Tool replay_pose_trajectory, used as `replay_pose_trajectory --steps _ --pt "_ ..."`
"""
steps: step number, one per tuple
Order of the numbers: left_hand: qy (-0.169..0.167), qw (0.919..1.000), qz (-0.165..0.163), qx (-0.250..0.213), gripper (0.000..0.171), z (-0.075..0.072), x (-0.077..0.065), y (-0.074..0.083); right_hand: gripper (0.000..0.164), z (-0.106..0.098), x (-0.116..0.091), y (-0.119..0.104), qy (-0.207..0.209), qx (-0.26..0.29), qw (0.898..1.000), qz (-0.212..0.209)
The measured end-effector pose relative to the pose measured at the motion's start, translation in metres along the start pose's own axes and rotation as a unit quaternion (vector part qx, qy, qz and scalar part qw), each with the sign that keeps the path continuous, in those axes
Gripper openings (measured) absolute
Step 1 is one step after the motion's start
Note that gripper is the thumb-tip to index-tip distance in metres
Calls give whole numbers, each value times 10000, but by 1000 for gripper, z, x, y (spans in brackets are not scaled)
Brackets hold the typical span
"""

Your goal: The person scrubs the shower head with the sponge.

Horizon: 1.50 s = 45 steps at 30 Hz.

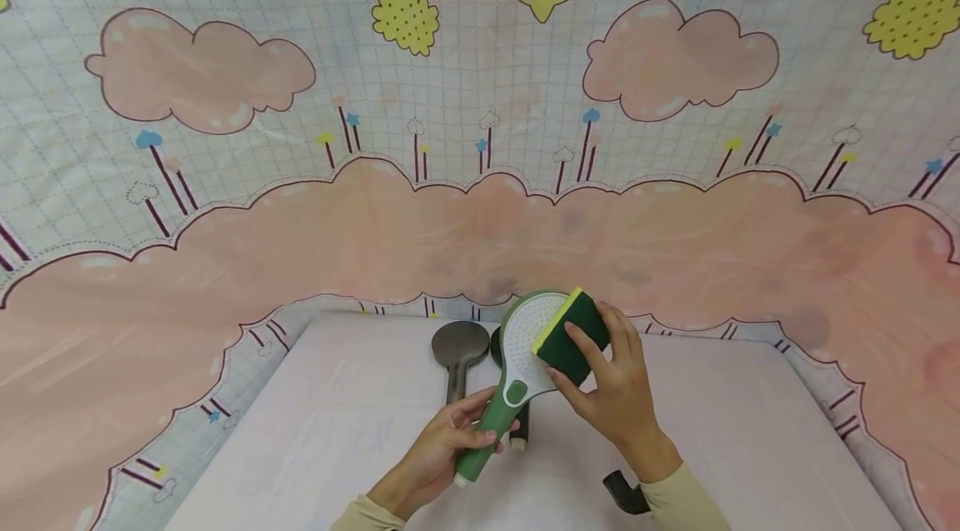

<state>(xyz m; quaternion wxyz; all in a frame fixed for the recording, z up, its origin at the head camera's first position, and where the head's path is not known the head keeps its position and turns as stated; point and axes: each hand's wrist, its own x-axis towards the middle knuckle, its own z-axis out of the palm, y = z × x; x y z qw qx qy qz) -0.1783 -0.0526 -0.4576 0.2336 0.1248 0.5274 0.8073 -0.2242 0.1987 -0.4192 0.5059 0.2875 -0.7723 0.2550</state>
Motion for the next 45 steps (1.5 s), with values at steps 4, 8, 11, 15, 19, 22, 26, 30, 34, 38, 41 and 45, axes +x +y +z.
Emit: replay_pose_trajectory --steps 4,8,11,15,19,22,26,30,34,38,41,45 --pt "6 10000 13 -66 66 2 2 0 60 6 -1 -5 -35 34 9999 -95" --pt "29 10000 17 -85 64 3 3 -1 59 8 -2 -8 -24 91 9998 -194" --pt "28 10000 6 -68 65 2 2 -1 59 8 -2 -9 -53 106 9996 -241" --pt "63 10000 -30 -52 66 0 -1 1 58 5 -1 -7 -107 102 9994 -325" --pt "92 9999 -14 39 66 -3 -4 3 56 1 0 -4 -164 85 9989 -438" --pt "80 9999 16 83 66 -5 -4 4 57 -1 1 -1 -176 53 9990 -396" --pt "102 9999 -8 90 66 -5 -5 3 59 -4 1 1 -158 11 9997 -189" --pt "120 9999 -25 65 66 -5 -6 1 60 -2 -1 -2 -124 44 9999 -24" --pt "35 10000 0 -21 68 -2 -5 -1 59 4 -2 -6 -28 125 9999 17" --pt "6 10000 10 -51 69 1 -3 -2 59 8 -4 -11 47 190 9998 42" --pt "66 10000 -1 -26 67 3 -2 -3 59 10 -6 -15 -23 209 9998 54" --pt "106 9999 -8 -56 65 4 1 -5 58 13 -7 -19 -96 226 9997 -23"
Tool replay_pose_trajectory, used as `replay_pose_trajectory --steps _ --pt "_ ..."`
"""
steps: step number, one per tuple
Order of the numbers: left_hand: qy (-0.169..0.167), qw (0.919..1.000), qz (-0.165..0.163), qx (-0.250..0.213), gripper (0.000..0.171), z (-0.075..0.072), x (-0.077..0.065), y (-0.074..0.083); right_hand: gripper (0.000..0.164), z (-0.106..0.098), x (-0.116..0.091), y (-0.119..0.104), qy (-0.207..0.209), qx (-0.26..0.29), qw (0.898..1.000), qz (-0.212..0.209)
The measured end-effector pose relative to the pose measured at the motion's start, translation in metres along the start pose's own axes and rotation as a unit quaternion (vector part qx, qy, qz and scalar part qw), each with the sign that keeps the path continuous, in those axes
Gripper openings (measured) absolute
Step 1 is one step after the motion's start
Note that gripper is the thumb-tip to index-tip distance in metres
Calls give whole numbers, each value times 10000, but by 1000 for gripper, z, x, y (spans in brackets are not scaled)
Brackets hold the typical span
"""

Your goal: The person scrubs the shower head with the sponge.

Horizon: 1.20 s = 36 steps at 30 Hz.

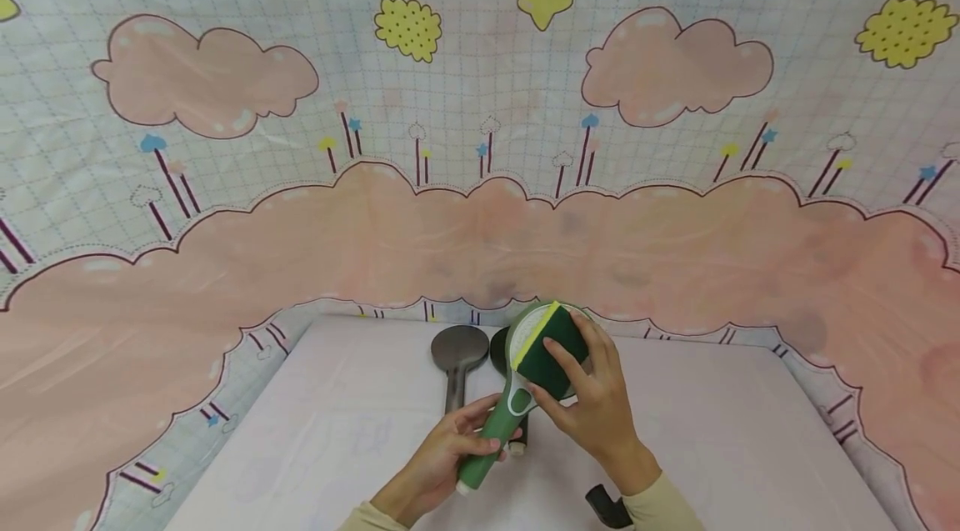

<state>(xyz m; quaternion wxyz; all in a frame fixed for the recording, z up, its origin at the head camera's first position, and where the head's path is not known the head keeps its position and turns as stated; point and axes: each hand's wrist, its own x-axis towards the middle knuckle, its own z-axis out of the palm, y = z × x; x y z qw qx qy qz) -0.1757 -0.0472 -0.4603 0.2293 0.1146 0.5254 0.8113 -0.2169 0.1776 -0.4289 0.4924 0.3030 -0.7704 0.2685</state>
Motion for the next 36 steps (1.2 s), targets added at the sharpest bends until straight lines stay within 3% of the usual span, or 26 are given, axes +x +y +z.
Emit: replay_pose_trajectory --steps 11,24,36 --pt "92 9999 -29 50 65 0 1 -1 56 -2 3 3 -50 -103 9995 -295" --pt "59 9999 -32 86 68 -5 -8 0 61 -19 2 21 139 -311 9993 160" --pt "97 9999 -20 61 67 0 -3 0 61 -6 1 10 128 -163 9993 327"
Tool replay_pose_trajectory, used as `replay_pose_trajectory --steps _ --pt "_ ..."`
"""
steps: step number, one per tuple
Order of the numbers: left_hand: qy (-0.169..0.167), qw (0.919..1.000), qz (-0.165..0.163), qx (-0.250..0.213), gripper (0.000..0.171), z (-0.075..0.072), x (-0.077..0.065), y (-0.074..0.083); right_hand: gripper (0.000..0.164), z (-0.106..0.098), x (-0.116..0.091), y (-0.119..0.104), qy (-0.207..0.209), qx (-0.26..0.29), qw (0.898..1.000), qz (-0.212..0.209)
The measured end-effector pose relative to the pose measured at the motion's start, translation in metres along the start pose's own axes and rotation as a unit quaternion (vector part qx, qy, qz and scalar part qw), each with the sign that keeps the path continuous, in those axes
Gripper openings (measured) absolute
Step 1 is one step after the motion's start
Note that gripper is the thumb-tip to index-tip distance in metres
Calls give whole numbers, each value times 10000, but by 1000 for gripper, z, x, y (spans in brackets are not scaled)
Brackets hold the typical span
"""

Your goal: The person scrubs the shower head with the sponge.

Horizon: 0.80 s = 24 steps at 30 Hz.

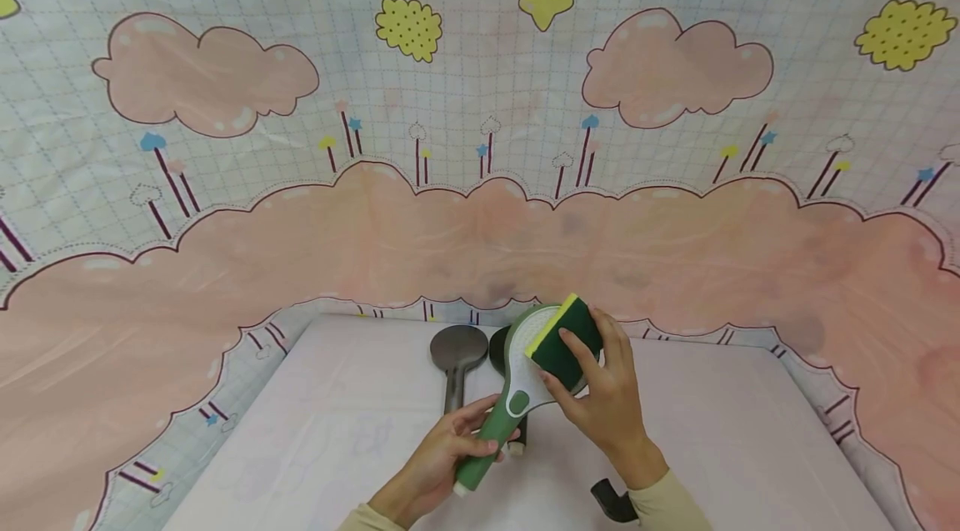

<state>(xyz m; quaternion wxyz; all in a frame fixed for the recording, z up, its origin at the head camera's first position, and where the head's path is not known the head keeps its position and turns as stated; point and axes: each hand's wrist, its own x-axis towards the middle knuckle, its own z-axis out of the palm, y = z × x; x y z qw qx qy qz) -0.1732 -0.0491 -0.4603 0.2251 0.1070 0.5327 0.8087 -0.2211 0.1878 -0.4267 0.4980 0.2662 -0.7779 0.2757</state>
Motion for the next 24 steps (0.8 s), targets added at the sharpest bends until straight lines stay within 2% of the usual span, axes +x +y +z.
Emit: replay_pose_trajectory --steps 5,14,24 --pt "81 9999 -15 94 67 3 3 -1 60 6 0 -9 -45 127 9999 -104" --pt "355 9989 -131 273 65 2 2 -3 56 9 -2 -16 -71 148 9982 -572" --pt "81 9999 -22 123 60 -3 0 -2 58 -2 0 -6 -146 -39 9989 -434"
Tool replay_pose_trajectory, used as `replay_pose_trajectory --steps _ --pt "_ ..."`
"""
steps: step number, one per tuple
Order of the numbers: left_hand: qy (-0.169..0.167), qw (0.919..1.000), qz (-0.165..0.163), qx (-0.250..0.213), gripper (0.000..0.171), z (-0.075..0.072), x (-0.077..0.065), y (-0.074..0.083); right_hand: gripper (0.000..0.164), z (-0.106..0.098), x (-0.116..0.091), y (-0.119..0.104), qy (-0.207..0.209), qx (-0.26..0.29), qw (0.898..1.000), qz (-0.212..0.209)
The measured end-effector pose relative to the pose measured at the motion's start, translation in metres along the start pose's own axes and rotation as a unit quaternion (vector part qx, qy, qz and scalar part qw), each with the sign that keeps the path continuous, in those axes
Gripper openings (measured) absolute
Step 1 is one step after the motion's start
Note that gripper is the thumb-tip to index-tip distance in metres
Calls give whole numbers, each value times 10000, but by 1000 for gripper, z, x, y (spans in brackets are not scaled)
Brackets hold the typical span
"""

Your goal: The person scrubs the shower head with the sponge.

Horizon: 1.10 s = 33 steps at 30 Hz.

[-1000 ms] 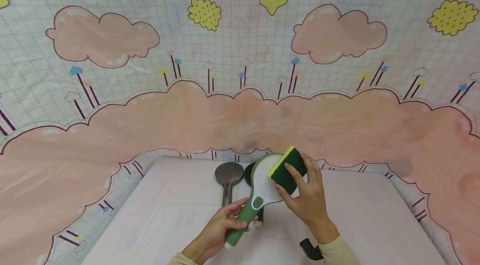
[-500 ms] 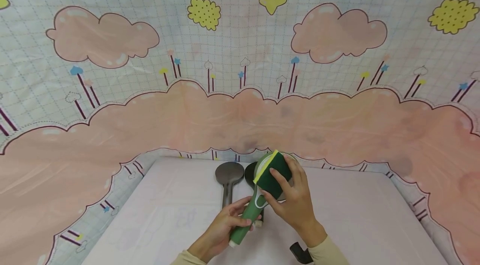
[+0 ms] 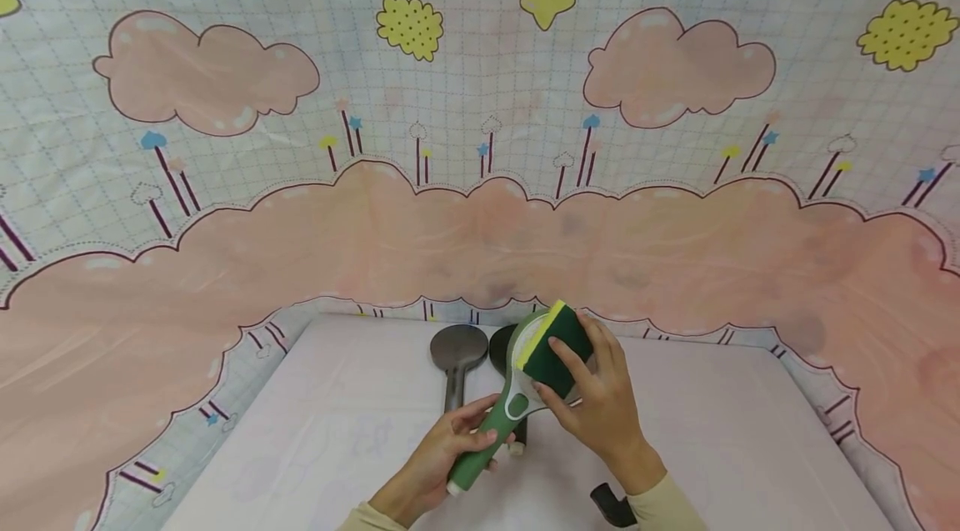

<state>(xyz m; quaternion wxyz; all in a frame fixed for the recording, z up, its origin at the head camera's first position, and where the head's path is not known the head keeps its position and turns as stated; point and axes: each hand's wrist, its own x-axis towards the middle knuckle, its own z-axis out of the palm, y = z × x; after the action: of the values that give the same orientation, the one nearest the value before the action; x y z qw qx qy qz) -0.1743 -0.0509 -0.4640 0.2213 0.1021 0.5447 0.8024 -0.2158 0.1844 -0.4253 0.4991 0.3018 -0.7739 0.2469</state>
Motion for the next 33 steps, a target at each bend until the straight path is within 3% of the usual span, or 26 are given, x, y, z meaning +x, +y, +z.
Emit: replay_pose_trajectory --steps 16,33 --pt "167 9998 124 -45 61 -1 -1 3 62 -12 -6 20 341 -84 9990 269" --pt "242 9991 121 -330 59 -1 5 3 60 4 -20 0 80 187 9990 387"
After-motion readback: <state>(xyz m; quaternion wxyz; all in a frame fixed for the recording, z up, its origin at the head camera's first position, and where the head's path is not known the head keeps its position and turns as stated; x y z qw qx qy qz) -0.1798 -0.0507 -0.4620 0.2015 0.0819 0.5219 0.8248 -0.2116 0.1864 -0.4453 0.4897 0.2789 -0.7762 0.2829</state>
